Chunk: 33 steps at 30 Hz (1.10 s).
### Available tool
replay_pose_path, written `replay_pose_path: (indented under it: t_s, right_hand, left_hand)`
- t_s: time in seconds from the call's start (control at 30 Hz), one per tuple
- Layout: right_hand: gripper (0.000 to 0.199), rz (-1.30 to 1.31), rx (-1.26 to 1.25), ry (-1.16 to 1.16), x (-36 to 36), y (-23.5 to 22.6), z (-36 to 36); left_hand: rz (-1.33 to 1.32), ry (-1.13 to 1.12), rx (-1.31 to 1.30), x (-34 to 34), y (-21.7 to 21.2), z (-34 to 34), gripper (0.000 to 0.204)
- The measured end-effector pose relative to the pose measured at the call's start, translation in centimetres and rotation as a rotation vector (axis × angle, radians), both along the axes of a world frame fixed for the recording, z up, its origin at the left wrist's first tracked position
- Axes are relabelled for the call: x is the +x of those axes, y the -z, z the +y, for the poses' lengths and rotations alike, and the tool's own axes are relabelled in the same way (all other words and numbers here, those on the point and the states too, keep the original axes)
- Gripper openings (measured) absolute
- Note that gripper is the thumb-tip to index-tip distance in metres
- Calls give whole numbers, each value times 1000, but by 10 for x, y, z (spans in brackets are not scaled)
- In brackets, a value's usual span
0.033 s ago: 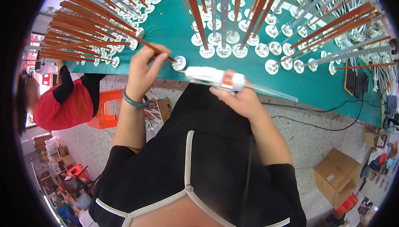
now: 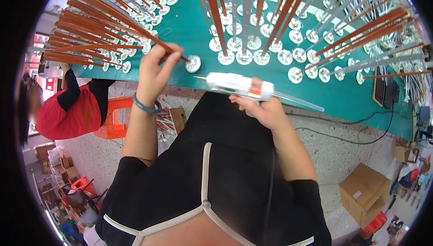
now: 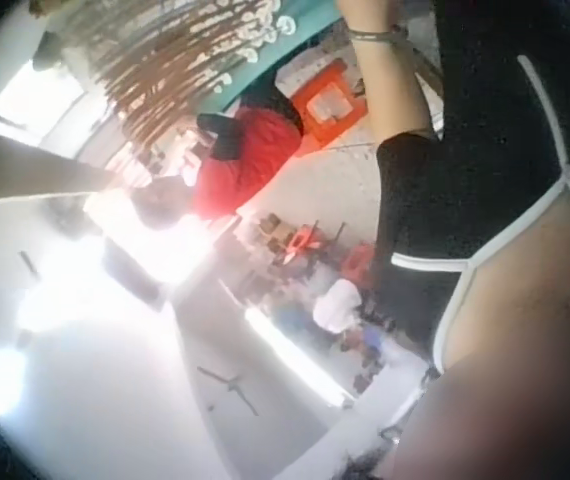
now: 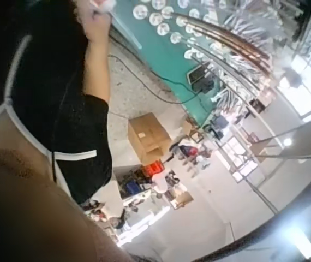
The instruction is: Applying hot glue to circular bases and inserting wooden sticks at a manual workstation.
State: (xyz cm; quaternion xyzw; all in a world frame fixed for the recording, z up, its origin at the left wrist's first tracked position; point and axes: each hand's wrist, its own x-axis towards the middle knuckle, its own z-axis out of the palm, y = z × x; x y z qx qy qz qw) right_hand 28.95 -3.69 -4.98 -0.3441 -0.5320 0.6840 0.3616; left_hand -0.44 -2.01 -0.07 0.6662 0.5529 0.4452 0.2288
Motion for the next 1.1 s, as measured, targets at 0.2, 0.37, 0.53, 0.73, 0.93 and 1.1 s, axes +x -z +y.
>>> replay_pose_path:
  t_s: [0.2, 0.37, 0.53, 0.73, 0.93, 1.1]
  right_hand:
    - [53, 261, 26, 9, 21, 31, 3]
    - [57, 293, 14, 39, 24, 37, 1]
    - [59, 350, -3, 48, 25, 39, 2]
    - [63, 354, -33, 61, 26, 40, 5]
    - [64, 338, -39, 49, 26, 39, 4]
    - [63, 322, -44, 64, 26, 37, 0]
  left_hand:
    - [142, -137, 184, -17, -7, 101, 18]
    - [186, -140, 166, -5, -8, 175, 15]
    - [169, 27, 14, 15, -9, 210, 15]
    - [276, 73, -20, 15, 1, 225, 17]
    - [205, 78, -50, 9, 15, 224, 20]
    - [185, -56, -3, 9, 7, 200, 26]
